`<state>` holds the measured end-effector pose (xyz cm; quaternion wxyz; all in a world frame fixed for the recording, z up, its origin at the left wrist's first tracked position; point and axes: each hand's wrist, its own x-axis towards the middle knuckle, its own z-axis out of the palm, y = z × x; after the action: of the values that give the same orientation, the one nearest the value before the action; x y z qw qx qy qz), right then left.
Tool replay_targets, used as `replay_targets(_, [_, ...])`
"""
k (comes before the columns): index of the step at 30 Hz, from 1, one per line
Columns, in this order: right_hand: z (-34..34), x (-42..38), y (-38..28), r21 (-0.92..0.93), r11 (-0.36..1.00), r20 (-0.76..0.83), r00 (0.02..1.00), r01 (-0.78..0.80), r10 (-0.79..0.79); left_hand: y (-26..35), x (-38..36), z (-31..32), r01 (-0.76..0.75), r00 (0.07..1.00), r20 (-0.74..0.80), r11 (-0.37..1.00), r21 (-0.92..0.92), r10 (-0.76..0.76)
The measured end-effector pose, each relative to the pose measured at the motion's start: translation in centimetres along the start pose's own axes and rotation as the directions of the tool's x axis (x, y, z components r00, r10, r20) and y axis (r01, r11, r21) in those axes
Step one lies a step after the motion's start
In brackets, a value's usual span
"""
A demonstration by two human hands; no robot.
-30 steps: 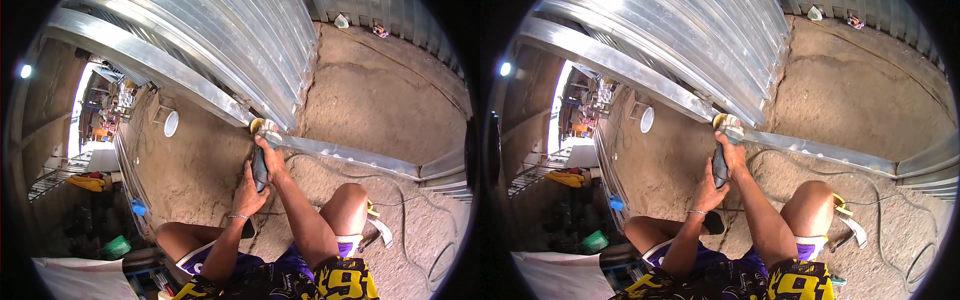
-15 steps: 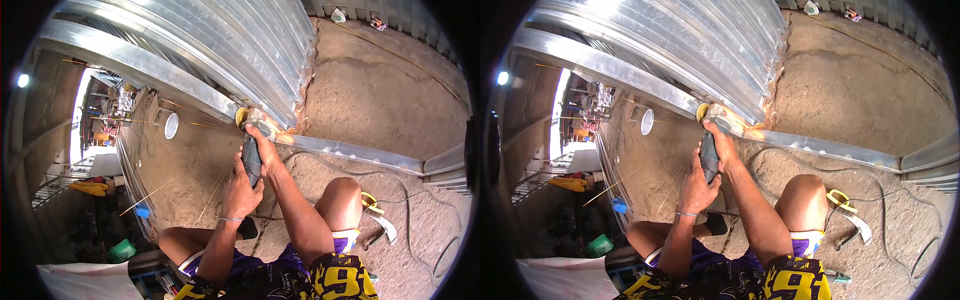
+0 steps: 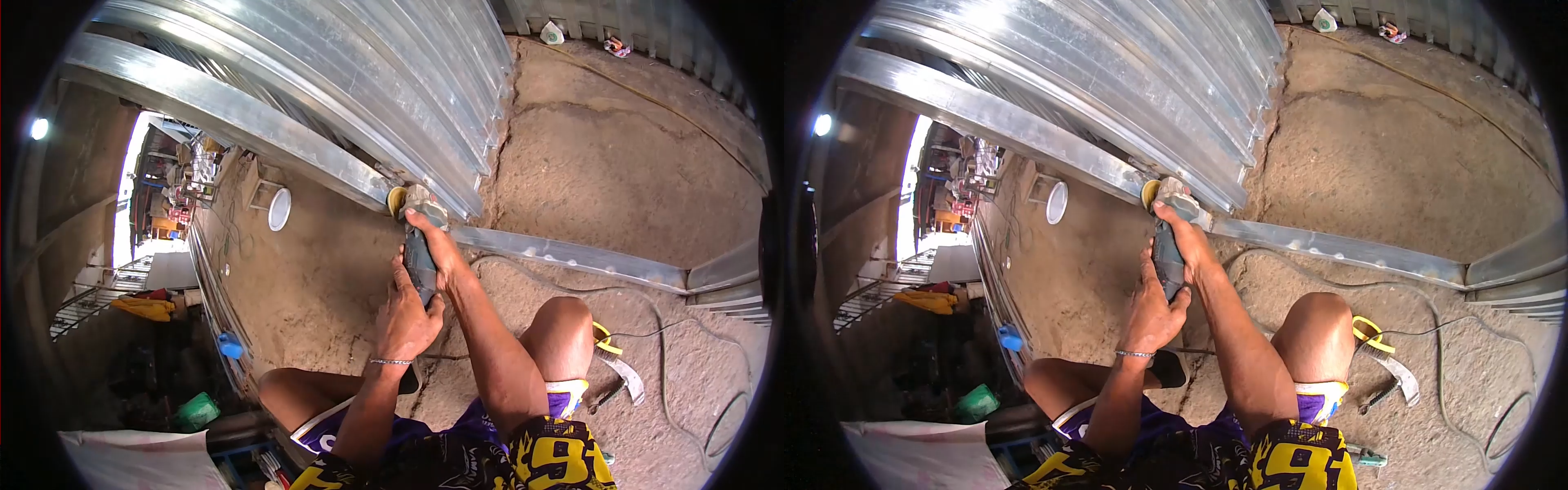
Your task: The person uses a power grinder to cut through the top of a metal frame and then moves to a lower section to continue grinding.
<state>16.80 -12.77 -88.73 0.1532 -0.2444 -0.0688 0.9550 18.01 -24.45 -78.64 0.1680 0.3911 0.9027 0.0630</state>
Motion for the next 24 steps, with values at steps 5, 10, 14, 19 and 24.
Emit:
replay_targets(5, [1.1, -1.2, -1.4, -0.078, 0.997, 0.024, 0.999, 0.028, -0.026, 1.4, -0.4, -0.4, 0.029, 0.999, -0.017, 0.999, 0.031, -0.029])
replay_targets(10, [0.9, -1.3, -1.8, -0.087, 0.996, 0.019, 0.999, 0.032, -0.030, 2.2, -0.4, -0.4, 0.042, 0.999, -0.003, 0.999, 0.000, -0.042])
replay_targets(14, [0.3, -0.9, -1.7, -0.035, 0.999, 0.026, 1.000, -0.004, 0.005, 3.0, 0.0, -0.7, 0.098, 0.993, 0.072, 0.995, -0.009, -0.097])
replay_targets(19, [0.9, -1.1, -2.3, -0.105, 0.994, 0.085, 0.996, 0.038, -0.029, 3.7, -0.5, -0.8, 0.060, 0.998, -0.010, 0.997, -0.037, -0.060])
replay_targets(24, [1.3, -1.4, -2.4, -0.103, 0.991, 0.049, 0.996, 0.080, -0.076, 2.8, -0.2, -0.5, 0.039, 0.999, -0.019, 0.999, -0.024, -0.040])
